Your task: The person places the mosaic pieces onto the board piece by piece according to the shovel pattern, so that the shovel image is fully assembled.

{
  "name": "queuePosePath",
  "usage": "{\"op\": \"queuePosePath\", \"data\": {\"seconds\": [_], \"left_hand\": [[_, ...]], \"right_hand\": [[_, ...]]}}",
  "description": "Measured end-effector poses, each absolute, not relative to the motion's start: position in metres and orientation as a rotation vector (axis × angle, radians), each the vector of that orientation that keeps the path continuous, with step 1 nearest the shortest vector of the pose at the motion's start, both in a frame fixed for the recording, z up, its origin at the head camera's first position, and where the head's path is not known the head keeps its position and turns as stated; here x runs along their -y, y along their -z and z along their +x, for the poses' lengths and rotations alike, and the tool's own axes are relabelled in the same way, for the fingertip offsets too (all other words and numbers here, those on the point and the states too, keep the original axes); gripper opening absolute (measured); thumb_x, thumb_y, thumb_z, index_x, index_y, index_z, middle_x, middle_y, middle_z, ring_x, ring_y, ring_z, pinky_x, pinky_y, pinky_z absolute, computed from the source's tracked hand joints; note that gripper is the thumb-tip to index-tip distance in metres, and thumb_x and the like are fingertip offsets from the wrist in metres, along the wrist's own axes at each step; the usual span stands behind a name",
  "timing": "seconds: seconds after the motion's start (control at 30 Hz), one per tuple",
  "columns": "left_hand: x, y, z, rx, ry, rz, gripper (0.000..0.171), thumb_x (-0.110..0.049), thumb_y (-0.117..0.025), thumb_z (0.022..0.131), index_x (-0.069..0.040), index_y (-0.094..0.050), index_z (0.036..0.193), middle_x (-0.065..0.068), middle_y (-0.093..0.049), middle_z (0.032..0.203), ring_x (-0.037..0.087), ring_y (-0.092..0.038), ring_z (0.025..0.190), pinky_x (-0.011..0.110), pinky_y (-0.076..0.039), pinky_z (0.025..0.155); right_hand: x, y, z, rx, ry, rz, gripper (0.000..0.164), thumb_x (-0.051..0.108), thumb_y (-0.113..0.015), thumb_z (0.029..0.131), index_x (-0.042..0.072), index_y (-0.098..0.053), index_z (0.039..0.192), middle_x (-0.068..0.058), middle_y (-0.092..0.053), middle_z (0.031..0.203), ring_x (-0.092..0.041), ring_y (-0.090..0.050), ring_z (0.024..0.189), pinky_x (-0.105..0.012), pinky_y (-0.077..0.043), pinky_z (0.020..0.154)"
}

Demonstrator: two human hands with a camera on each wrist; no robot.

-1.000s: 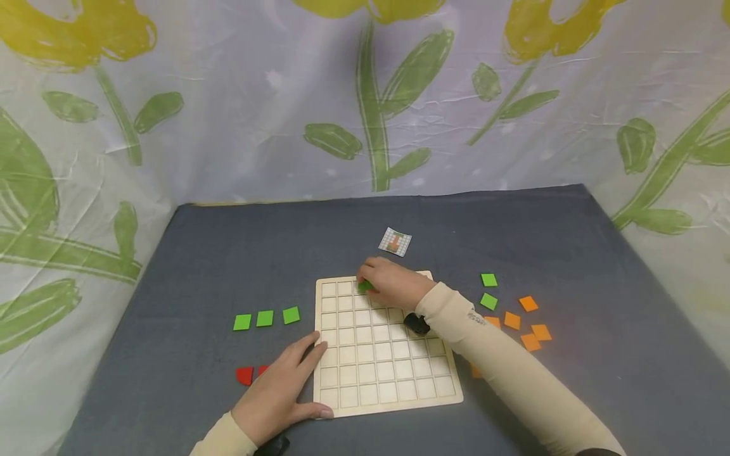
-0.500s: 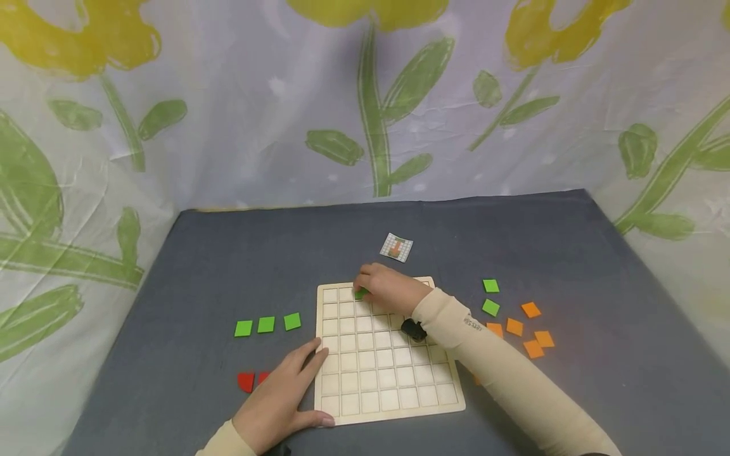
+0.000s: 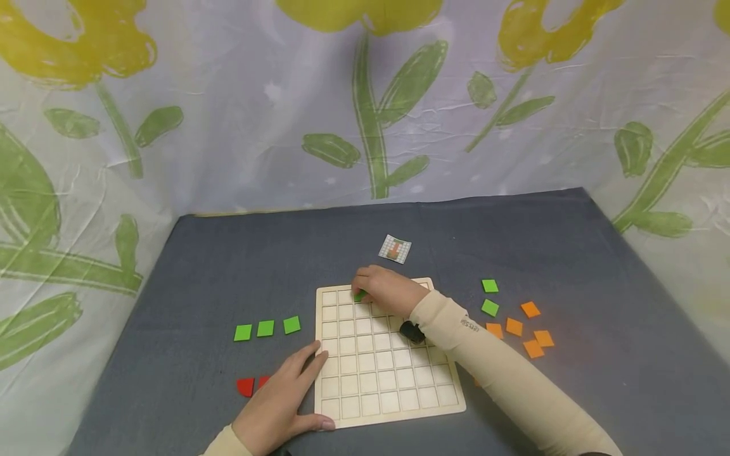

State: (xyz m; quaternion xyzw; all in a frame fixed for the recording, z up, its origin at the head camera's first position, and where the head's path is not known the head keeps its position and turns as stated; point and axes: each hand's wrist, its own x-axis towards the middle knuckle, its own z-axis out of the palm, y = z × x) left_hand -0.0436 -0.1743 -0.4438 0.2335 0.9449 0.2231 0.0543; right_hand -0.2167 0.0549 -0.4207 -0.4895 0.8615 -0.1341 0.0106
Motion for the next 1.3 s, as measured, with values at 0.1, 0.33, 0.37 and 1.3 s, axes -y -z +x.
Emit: {"op": "queuePosePath", "data": {"seconds": [0.1, 0.33, 0.37, 1.3], "left_hand": [[0.174, 0.444, -0.045, -2.867, -0.671, 0.7, 0.101, -0.072, -0.063, 0.069, -0.005, -0.045, 0.142, 0.013, -0.037, 0.148, 0.028, -0.042, 0.131, 0.042, -0.049, 0.093], [0.173, 0.443, -0.048, -2.844, -0.651, 0.669, 0.1, -0.067, -0.07, 0.067, -0.007, -0.043, 0.143, 0.012, -0.036, 0.149, 0.028, -0.041, 0.132, 0.041, -0.049, 0.094], [0.174, 0.443, -0.048, -2.848, -0.649, 0.666, 0.1, -0.067, -0.07, 0.067, -0.007, -0.044, 0.143, 0.012, -0.036, 0.149, 0.027, -0.041, 0.131, 0.041, -0.049, 0.094], [0.173, 0.447, -0.044, -2.828, -0.758, 0.685, 0.099, -0.073, -0.062, 0.07, -0.005, -0.045, 0.141, 0.012, -0.037, 0.148, 0.03, -0.042, 0.129, 0.044, -0.05, 0.091]], "right_hand": [[-0.056, 0.42, -0.218, -2.679, 0.411, -1.532, 0.017, 0.007, -0.073, 0.084, 0.01, -0.066, 0.1, -0.001, -0.063, 0.099, -0.015, -0.059, 0.097, -0.02, -0.049, 0.084], [-0.074, 0.399, -0.218, -2.707, 0.38, -1.515, 0.025, 0.008, -0.07, 0.087, 0.007, -0.065, 0.111, -0.005, -0.061, 0.108, -0.016, -0.06, 0.101, -0.023, -0.05, 0.087], [-0.079, 0.395, -0.218, -2.723, 0.379, -1.522, 0.025, 0.007, -0.071, 0.086, 0.006, -0.065, 0.111, -0.006, -0.062, 0.107, -0.017, -0.06, 0.101, -0.024, -0.051, 0.087], [-0.254, 0.393, -0.213, -2.755, 0.321, -0.83, 0.031, -0.001, -0.067, 0.087, -0.003, -0.063, 0.118, -0.013, -0.06, 0.108, -0.029, -0.062, 0.1, -0.039, -0.054, 0.082]]}}
